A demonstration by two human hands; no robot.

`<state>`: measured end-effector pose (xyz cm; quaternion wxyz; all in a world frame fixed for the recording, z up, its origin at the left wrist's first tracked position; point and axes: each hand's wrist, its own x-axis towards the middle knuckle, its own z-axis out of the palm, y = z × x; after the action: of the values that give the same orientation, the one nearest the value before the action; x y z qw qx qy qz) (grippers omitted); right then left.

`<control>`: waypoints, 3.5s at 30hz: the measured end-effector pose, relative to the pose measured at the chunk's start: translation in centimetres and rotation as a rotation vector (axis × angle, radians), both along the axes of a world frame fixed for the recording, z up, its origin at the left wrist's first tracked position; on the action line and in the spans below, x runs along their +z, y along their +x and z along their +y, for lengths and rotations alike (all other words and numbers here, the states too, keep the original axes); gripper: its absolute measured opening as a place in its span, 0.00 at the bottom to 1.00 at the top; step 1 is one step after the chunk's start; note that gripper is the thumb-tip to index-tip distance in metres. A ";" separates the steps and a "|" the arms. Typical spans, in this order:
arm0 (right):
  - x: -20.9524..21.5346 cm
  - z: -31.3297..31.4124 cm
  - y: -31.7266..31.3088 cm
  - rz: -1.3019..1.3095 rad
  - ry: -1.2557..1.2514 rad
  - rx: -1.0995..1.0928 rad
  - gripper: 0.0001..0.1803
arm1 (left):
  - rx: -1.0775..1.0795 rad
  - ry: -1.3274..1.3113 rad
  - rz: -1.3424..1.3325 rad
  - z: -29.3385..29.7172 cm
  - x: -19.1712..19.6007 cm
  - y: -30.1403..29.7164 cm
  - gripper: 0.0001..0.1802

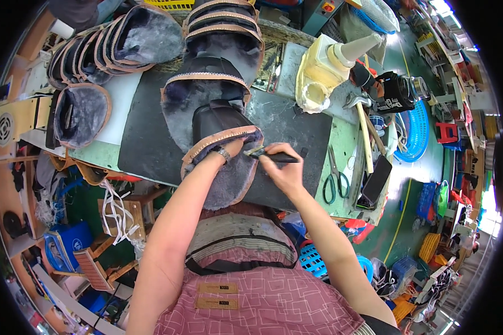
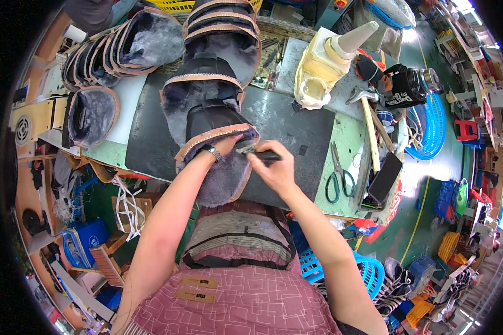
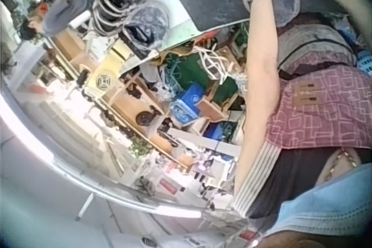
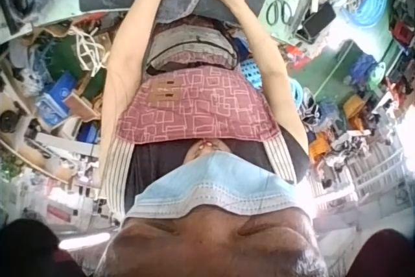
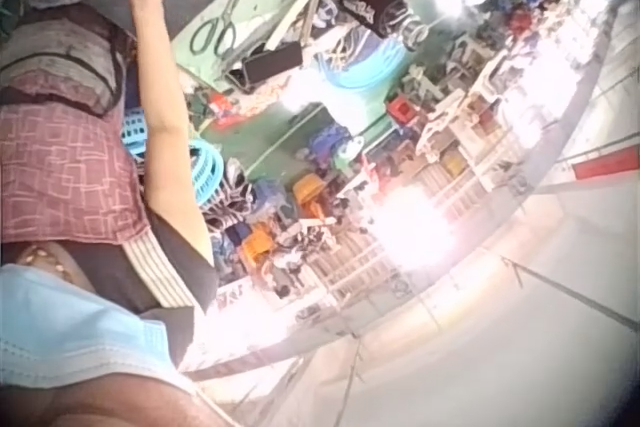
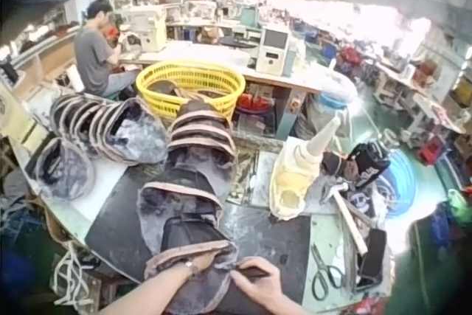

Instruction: Applying adhesive to shoe parts and trimming linings in a factory workshop.

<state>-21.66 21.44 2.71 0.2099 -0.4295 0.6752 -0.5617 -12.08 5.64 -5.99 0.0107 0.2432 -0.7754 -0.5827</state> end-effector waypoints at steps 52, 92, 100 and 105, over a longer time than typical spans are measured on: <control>-3.5 -2.2 8.6 1.258 0.342 0.584 0.38 | -0.082 -1.197 -0.623 4.4 5.8 12.5 0.06; 3.5 2.5 -4.5 0.351 0.004 -0.372 0.13 | 0.057 -1.034 -0.126 7.7 5.0 13.5 0.20; 5.9 -4.2 -14.8 0.315 0.269 -0.104 0.32 | 0.174 -0.949 -0.300 6.4 3.6 11.1 0.20; 5.8 -4.1 -13.8 0.723 0.182 -0.108 0.19 | 0.199 -1.000 -0.270 5.6 2.9 11.7 0.15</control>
<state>-35.50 17.36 8.55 -0.0347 -0.5435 0.7746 -0.3215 -0.34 11.22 -3.05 0.0808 0.3535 -0.9264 -0.1014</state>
